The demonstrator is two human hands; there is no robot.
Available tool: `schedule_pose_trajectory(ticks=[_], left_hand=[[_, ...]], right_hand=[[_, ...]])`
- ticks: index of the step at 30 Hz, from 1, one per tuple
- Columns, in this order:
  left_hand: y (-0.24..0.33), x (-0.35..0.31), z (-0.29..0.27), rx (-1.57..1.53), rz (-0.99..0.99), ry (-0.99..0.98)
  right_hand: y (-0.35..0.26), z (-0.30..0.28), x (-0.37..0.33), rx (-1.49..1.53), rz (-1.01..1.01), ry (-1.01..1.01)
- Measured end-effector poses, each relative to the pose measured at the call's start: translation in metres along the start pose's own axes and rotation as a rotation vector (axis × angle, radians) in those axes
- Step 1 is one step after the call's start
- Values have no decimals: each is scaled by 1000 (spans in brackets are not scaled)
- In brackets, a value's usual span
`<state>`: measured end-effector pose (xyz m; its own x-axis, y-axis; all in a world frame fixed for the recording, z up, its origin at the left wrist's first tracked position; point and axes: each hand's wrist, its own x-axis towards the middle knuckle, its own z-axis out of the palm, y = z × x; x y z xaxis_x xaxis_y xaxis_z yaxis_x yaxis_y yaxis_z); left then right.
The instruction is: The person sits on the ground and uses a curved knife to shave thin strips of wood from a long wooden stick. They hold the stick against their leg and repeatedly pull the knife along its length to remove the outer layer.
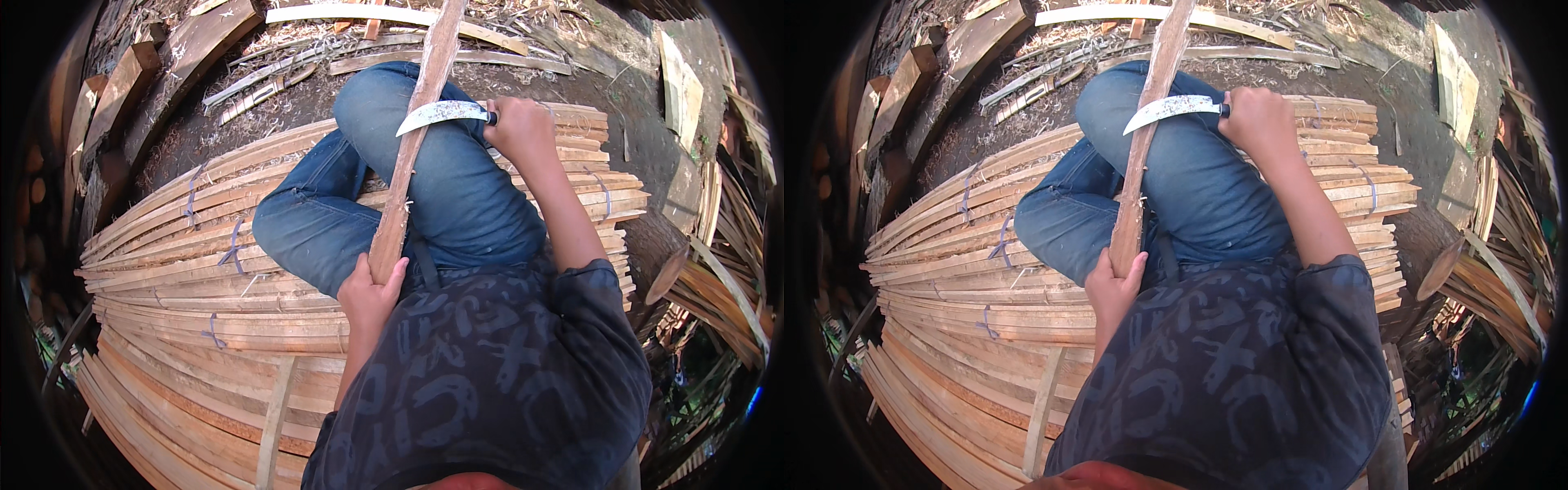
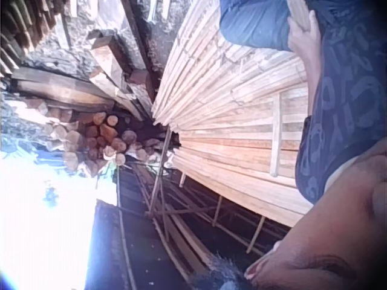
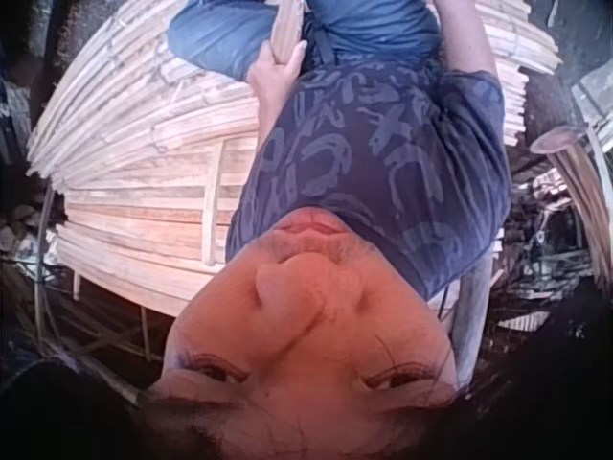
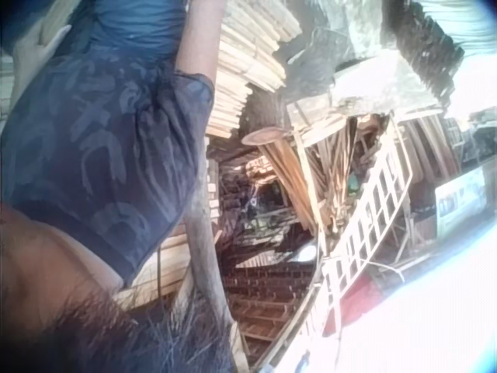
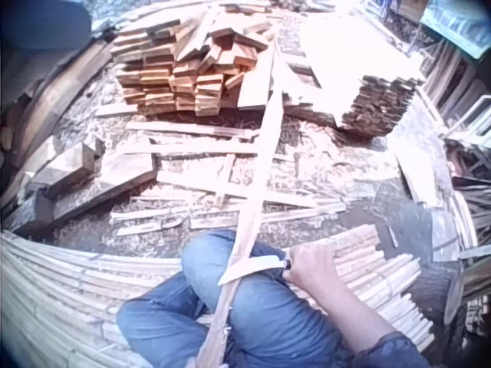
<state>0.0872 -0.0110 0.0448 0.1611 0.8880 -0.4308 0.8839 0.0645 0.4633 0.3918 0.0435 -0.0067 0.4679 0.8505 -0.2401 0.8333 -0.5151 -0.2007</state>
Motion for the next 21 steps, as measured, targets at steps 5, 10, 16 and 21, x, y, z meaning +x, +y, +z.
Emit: schedule_pose_trajectory(ticks=[5,10,16,21], left_hand=[[3,1,-3,-80,-13,1],[-2,1,-6,-110,-6,-29],[-28,3,-4,-616,-67,-322],[-52,13,-10,-872,-313,-700]], right_hand=[[16,7,37,-26,-8,31],[37,0,74,-96,40,188],[30,-19,56,83,254,59],[3,-11,7,147,14,61]])
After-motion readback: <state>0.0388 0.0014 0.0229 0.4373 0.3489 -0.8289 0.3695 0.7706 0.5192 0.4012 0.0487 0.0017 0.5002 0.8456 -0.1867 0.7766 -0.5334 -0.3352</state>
